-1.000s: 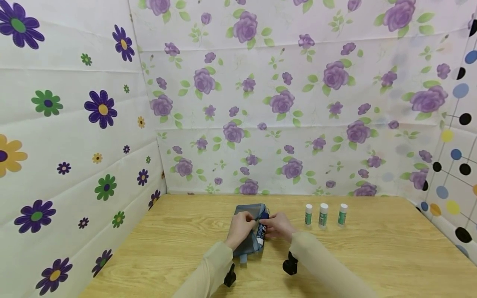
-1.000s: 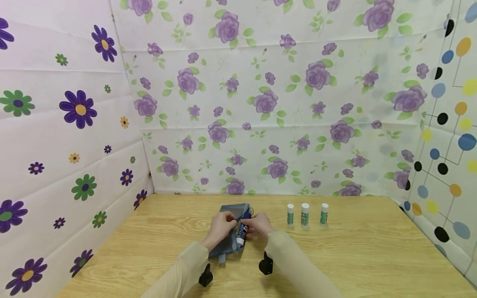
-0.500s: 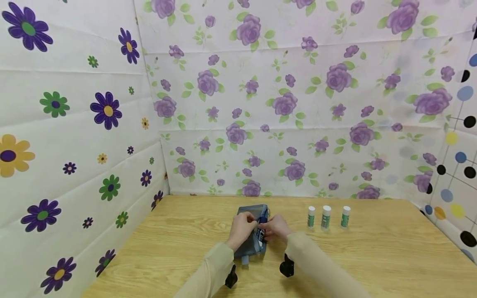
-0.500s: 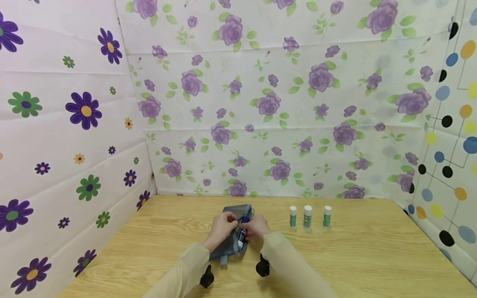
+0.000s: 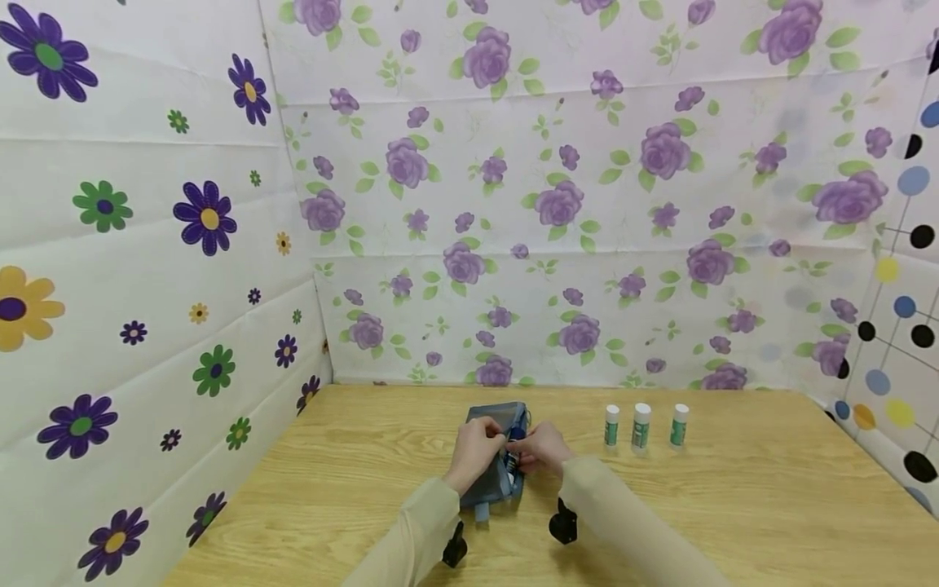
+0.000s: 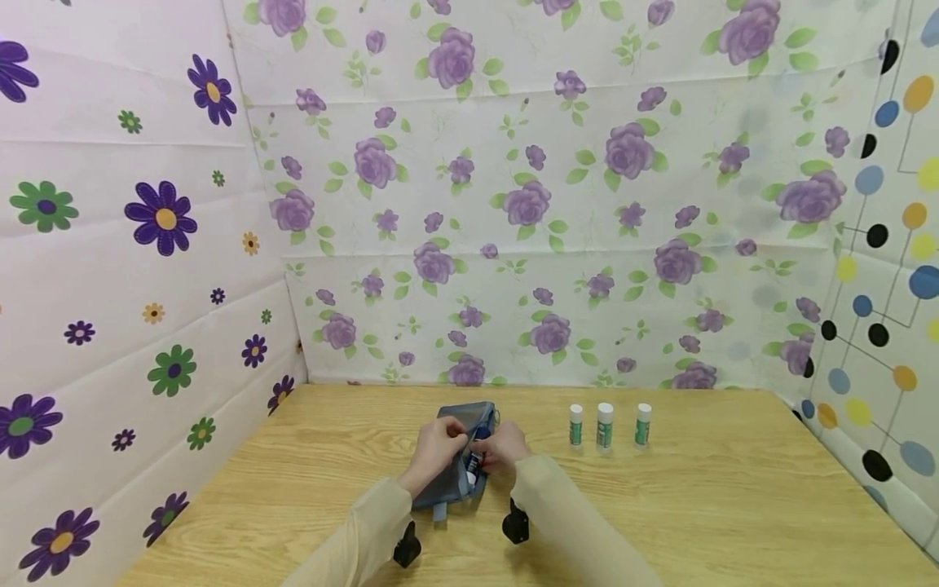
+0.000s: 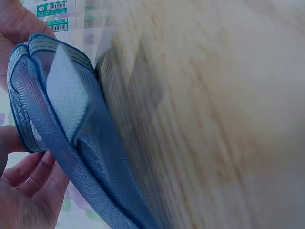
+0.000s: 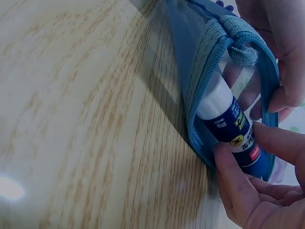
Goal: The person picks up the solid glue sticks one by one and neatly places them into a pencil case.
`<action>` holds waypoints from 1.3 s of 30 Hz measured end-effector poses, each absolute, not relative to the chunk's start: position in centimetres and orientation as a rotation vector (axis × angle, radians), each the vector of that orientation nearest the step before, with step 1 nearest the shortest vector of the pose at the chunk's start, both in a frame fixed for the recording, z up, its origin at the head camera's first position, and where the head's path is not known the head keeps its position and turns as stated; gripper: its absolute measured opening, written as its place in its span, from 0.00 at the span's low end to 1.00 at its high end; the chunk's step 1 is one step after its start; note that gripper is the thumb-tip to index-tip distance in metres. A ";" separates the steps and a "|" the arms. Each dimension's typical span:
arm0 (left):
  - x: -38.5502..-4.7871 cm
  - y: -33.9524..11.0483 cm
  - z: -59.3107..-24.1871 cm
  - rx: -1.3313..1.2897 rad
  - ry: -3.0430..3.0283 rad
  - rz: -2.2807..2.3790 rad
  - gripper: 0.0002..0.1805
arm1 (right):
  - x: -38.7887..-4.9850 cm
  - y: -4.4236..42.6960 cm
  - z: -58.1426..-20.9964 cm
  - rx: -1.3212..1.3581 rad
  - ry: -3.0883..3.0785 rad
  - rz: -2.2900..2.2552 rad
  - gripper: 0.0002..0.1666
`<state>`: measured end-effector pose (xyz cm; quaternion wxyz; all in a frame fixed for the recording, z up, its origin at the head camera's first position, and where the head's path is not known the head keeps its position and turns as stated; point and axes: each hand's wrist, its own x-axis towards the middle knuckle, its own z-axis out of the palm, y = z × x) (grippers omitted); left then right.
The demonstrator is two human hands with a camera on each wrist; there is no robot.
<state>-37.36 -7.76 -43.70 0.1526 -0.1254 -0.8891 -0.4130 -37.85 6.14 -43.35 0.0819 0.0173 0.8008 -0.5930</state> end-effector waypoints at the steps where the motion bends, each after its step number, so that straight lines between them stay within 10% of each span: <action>1: -37.4 -7.8 -43.7 -0.360 -2.550 -1.183 0.03 | -37.9 6.2 -43.4 0.043 2.390 -1.776 0.12; 39: -36.8 -8.1 -43.4 -0.401 -2.538 -1.330 0.03 | -36.3 11.0 -40.4 -0.202 2.288 -1.952 0.15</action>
